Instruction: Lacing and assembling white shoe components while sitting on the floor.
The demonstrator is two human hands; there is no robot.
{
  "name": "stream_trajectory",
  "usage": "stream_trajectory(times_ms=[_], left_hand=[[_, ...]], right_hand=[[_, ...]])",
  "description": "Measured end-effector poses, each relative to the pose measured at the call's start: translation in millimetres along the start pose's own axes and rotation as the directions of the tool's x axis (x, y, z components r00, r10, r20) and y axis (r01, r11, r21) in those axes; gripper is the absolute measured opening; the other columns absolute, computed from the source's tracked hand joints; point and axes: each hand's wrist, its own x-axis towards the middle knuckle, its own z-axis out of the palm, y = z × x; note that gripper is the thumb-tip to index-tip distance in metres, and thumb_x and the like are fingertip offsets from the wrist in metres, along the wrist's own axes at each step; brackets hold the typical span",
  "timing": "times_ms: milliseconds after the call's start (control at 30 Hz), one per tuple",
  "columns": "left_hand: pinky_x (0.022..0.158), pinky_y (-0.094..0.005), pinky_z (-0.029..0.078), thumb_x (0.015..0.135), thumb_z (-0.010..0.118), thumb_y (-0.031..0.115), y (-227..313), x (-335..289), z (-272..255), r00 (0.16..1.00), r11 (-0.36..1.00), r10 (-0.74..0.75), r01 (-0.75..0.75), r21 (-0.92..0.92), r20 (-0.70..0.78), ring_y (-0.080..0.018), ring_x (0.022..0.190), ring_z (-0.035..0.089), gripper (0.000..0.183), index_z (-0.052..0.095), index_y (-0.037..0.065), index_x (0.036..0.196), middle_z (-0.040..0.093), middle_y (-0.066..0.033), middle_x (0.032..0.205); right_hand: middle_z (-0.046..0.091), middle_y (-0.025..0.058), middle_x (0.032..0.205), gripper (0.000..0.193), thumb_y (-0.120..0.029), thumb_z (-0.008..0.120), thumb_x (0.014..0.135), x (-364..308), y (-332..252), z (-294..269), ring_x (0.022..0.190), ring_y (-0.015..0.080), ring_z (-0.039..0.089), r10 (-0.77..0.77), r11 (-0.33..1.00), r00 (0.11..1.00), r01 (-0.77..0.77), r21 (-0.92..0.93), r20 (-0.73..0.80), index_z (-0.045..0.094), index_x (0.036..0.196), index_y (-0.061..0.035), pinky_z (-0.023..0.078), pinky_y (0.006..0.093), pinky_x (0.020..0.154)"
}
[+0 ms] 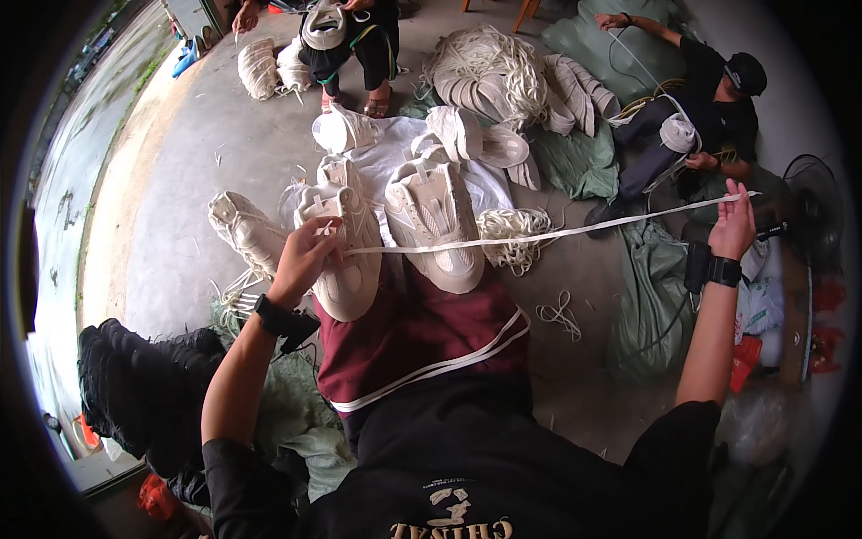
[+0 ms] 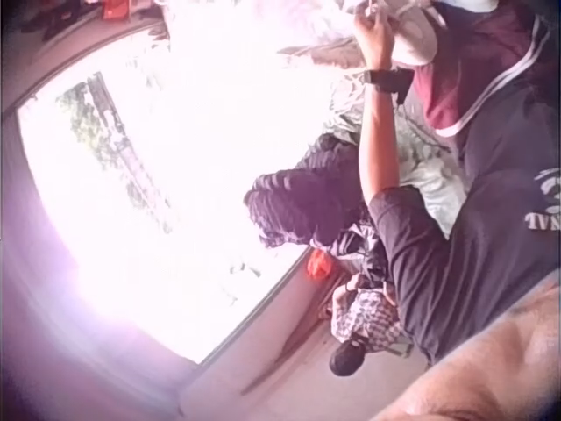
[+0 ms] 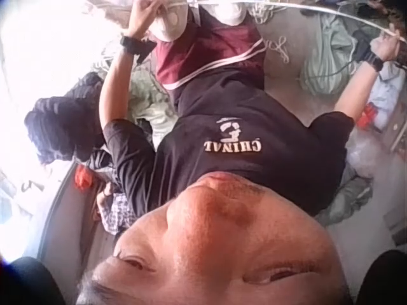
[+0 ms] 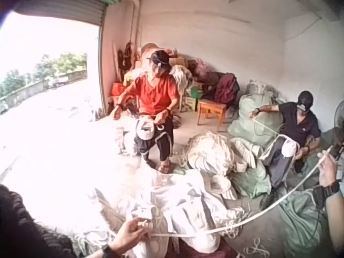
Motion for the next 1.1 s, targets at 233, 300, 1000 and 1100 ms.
stream_trajectory(times_ms=[233, 300, 1000, 1100], left_hand=[[0.065, -0.0222, 0.049, 0.096, 0.053, 0.01, 9.6, 4.9, -1.3, 0.987, 0.983, -0.124, 0.136, -0.119, 0.102, -0.0093, 0.069, 0.062, 0.031, 0.053, -0.003, 0.124, 0.062, -0.0022, 0.072], [0.062, -0.0215, 0.047, 0.096, 0.053, 0.011, 15.1, 4.0, -2.9, 0.982, 0.98, -0.154, 0.166, -0.111, 0.113, -0.0083, 0.067, 0.06, 0.03, 0.054, -0.002, 0.123, 0.062, -0.0018, 0.072], [0.052, -0.0217, 0.043, 0.086, 0.065, 0.011, 28.0, 30.6, -5.5, 0.926, 0.919, -0.167, 0.022, 0.393, 0.339, -0.0072, 0.053, 0.06, 0.015, 0.068, -0.004, 0.087, 0.064, -0.0027, 0.063], [0.05, -0.0239, 0.045, 0.083, 0.069, 0.006, 28.1, 33.3, 3.6, 0.926, 0.936, -0.141, 0.01, 0.352, 0.35, -0.0086, 0.052, 0.06, 0.014, 0.066, -0.006, 0.088, 0.063, -0.0031, 0.068]], right_hand=[[0.052, 0.0067, 0.139, 0.047, -0.026, 0.046, 0.101, 46.6, 25.4, -49.0, 0.114, 0.0156, 0.049, 0.204, 0.974, 0.979, -0.204, 0.103, 0.012, 0.036, 0.142, -0.0046, 0.039, 0.0288, 0.098], [0.052, 0.0071, 0.14, 0.047, -0.026, 0.046, 0.101, 48.5, 34.2, -53.2, 0.116, 0.0163, 0.048, 0.222, 0.968, 0.975, -0.22, 0.119, -0.002, 0.035, 0.142, -0.0045, 0.038, 0.0297, 0.1], [0.051, 0.0072, 0.14, 0.047, -0.029, 0.048, 0.1, 58.2, 38.2, -58.7, 0.117, 0.0175, 0.051, 0.282, 0.949, 0.959, -0.277, 0.154, -0.016, 0.041, 0.139, -0.0043, 0.039, 0.0311, 0.103], [0.053, 0.0093, 0.137, 0.044, -0.024, 0.051, 0.099, 64.5, 38.3, -64.1, 0.115, 0.0181, 0.052, 0.203, 0.974, 0.979, -0.201, 0.107, -0.002, 0.043, 0.137, -0.0035, 0.041, 0.0307, 0.1]])
